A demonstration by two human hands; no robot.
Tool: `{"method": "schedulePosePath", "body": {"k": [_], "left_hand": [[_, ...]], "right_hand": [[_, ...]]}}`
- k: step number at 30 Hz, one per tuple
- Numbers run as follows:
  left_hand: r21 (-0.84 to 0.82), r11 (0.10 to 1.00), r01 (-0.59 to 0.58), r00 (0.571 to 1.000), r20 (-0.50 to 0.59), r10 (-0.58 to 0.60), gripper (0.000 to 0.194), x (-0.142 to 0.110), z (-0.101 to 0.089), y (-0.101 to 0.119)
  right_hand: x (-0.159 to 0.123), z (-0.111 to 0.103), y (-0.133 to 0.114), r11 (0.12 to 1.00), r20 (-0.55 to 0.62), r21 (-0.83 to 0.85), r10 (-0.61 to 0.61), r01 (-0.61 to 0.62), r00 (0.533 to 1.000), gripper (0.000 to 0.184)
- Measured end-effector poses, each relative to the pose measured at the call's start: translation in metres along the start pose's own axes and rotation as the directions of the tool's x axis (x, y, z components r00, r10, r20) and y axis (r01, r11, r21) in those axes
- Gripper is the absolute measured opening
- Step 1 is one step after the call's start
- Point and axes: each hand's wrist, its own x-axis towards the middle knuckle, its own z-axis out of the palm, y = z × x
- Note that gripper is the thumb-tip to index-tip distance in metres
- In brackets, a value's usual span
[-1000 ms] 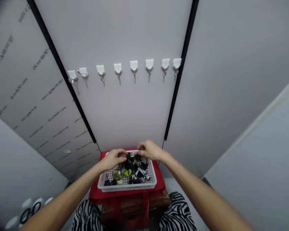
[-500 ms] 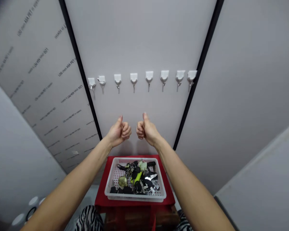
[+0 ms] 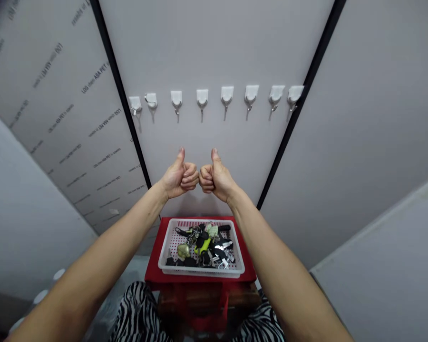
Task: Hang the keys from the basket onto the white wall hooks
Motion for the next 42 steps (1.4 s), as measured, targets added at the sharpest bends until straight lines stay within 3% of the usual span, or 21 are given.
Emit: {"method": "schedulePosePath", "body": {"k": [3, 6, 7, 9, 12, 14, 16, 19, 24, 28, 31, 34, 39, 42], "left_hand": [[0.053, 0.998, 0.019, 0.996, -0.087, -0.014, 0.052, -0.005, -0.007, -0.017], [0.231, 0.968, 0.098, 0.95, -0.311, -0.022, 0.046, -0.017, -0.018, -0.057], [0.338, 0.93, 0.145, 0.921, -0.389, -0.002, 0.041, -0.022, -0.022, -0.074], [0.596, 0.773, 0.216, 0.875, -0.469, 0.118, 0.028, -0.035, -0.028, -0.11], [0.864, 0.464, 0.194, 0.905, -0.34, 0.254, 0.027, -0.053, -0.032, -0.149], [0.931, 0.322, 0.174, 0.935, -0.259, 0.242, 0.034, -0.061, -0.033, -0.163], [0.946, 0.25, 0.205, 0.943, -0.259, 0.208, 0.035, -0.064, -0.034, -0.167], [0.937, 0.194, 0.29, 0.923, -0.327, 0.202, 0.033, -0.064, -0.035, -0.168], [0.904, 0.177, 0.39, 0.869, -0.424, 0.253, 0.029, -0.062, -0.036, -0.169], [0.902, 0.238, 0.36, 0.883, -0.411, 0.225, 0.027, -0.064, -0.038, -0.168], [0.9, 0.295, 0.321, 0.894, -0.391, 0.219, 0.027, -0.065, -0.039, -0.167], [0.898, 0.321, 0.301, 0.902, -0.377, 0.21, 0.025, -0.065, -0.037, -0.166], [0.908, 0.317, 0.275, 0.917, -0.347, 0.199, 0.022, -0.068, -0.035, -0.162], [0.919, 0.294, 0.263, 0.909, -0.338, 0.244, 0.02, -0.073, -0.035, -0.154]], "right_hand": [[-0.001, 0.0, 0.018, 0.998, -0.036, -0.062, 0.03, -0.033, 0.999, 0.054], [-0.011, -0.012, 0.059, 0.959, -0.174, -0.273, 0.035, -0.082, 0.984, 0.053], [-0.016, -0.018, 0.075, 0.912, -0.253, -0.397, -0.002, -0.102, 0.968, 0.052], [-0.029, -0.033, 0.108, 0.703, -0.378, -0.688, -0.135, -0.18, 0.916, 0.043], [-0.045, -0.05, 0.145, 0.377, -0.423, -0.871, -0.251, -0.315, 0.871, 0.026], [-0.051, -0.054, 0.157, 0.275, -0.418, -0.894, -0.228, -0.353, 0.879, 0.026], [-0.052, -0.053, 0.162, 0.238, -0.42, -0.896, -0.184, -0.374, 0.889, 0.031], [-0.048, -0.05, 0.164, 0.297, -0.415, -0.885, -0.152, -0.359, 0.897, 0.029], [-0.046, -0.05, 0.167, 0.591, -0.465, -0.762, -0.215, -0.265, 0.859, 0.02], [-0.047, -0.05, 0.167, 0.788, -0.52, -0.604, -0.275, -0.121, 0.809, 0.018], [-0.047, -0.049, 0.16, 0.923, -0.602, -0.385, -0.238, -0.015, 0.762, 0.019], [-0.048, -0.046, 0.147, 0.975, -0.679, -0.217, -0.187, 0.049, 0.71, 0.022], [-0.05, -0.043, 0.128, 0.987, -0.688, -0.067, -0.153, 0.148, 0.709, 0.025], [-0.051, -0.046, 0.121, 0.98, -0.728, -0.017, -0.148, 0.197, 0.669, 0.023]]}}
